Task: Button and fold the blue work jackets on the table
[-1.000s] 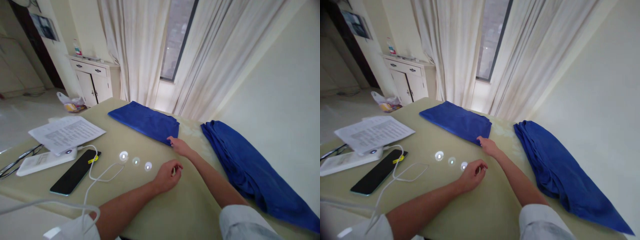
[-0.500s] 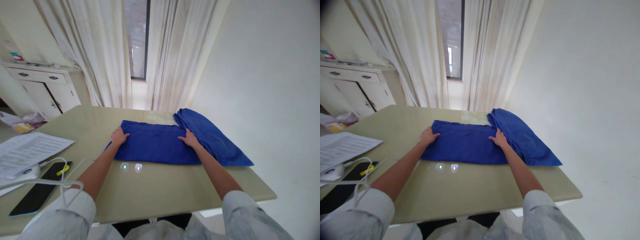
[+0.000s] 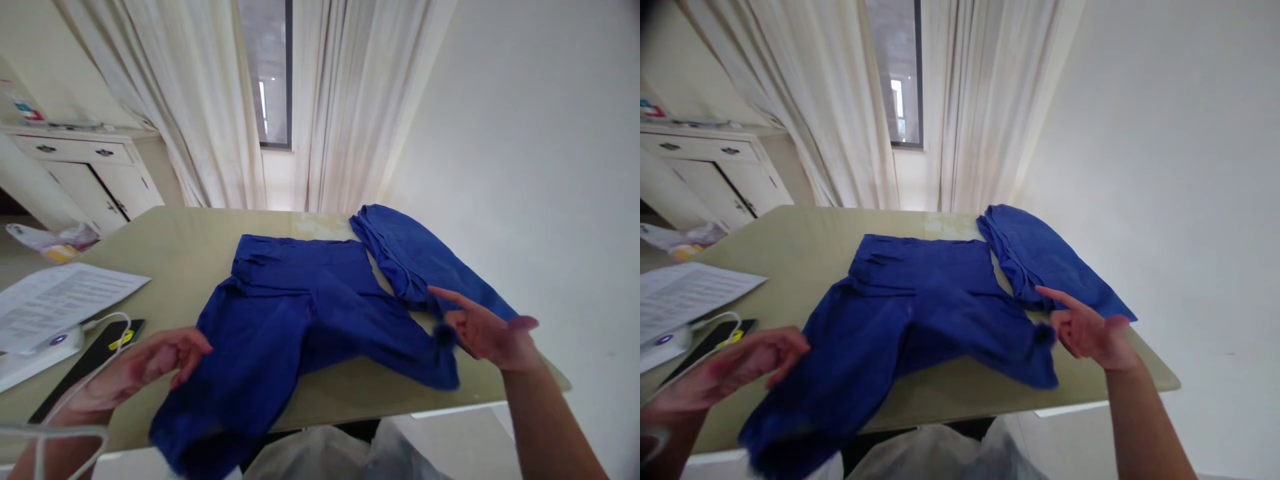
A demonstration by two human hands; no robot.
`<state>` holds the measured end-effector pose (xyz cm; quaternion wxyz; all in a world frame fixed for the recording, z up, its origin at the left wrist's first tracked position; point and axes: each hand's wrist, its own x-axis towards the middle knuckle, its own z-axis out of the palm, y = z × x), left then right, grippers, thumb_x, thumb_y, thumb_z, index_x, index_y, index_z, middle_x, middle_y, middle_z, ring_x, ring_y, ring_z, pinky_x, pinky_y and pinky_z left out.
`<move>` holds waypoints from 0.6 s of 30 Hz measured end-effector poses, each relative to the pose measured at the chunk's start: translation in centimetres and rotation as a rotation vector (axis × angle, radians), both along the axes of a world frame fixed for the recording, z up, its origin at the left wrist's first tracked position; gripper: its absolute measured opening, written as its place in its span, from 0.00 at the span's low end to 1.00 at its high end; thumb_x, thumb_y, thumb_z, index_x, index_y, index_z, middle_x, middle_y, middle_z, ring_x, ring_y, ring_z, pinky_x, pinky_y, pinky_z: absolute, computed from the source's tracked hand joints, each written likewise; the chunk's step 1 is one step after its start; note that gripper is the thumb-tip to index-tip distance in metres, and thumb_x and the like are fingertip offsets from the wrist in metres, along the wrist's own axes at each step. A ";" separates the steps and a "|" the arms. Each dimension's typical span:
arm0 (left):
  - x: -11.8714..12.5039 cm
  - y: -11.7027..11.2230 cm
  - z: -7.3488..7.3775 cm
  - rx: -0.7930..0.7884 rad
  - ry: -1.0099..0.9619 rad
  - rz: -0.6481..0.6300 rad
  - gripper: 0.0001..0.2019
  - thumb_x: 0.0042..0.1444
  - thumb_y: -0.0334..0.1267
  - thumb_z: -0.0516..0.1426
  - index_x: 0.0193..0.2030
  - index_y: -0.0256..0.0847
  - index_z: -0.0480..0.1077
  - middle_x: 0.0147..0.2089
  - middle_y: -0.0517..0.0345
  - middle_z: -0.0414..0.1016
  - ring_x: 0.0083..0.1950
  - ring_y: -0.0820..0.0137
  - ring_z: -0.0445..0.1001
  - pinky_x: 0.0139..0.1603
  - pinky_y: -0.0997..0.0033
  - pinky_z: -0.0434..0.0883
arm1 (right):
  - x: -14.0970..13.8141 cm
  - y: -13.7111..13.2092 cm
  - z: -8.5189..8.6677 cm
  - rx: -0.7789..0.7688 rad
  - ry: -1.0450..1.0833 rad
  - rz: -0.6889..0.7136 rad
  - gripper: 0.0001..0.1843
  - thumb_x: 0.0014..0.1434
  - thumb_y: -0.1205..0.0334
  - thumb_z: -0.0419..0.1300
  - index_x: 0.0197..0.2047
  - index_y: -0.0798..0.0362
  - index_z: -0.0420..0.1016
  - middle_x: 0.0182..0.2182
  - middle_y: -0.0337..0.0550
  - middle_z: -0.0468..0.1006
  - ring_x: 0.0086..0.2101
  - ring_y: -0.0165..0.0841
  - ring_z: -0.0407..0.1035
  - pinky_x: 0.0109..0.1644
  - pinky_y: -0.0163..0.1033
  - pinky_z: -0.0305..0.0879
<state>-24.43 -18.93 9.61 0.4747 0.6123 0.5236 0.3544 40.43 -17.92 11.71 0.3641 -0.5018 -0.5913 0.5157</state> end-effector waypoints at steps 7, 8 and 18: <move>8.5 9.1 -2.8 0.269 0.464 -0.041 0.33 0.57 0.67 0.58 0.57 0.44 0.79 0.58 0.46 0.81 0.58 0.51 0.77 0.62 0.53 0.73 | -7.5 4.4 -3.1 0.109 -0.415 -0.082 0.43 0.65 0.28 0.52 0.73 0.47 0.65 0.60 0.58 0.77 0.55 0.49 0.75 0.57 0.54 0.73; 10.0 10.5 -3.8 0.309 0.569 -0.081 0.35 0.60 0.65 0.56 0.65 0.43 0.75 0.66 0.44 0.75 0.65 0.49 0.73 0.69 0.49 0.67 | -9.8 5.6 -4.3 0.185 -0.556 -0.033 0.44 0.65 0.30 0.55 0.75 0.47 0.63 0.66 0.57 0.72 0.62 0.51 0.69 0.65 0.55 0.68; 14.5 18.9 -8.9 0.435 0.939 0.033 0.34 0.70 0.59 0.48 0.75 0.41 0.63 0.79 0.40 0.58 0.78 0.44 0.54 0.77 0.35 0.46 | -18.7 17.4 -6.1 0.194 -1.227 -0.028 0.45 0.72 0.31 0.46 0.77 0.57 0.56 0.70 0.66 0.67 0.68 0.56 0.61 0.70 0.59 0.56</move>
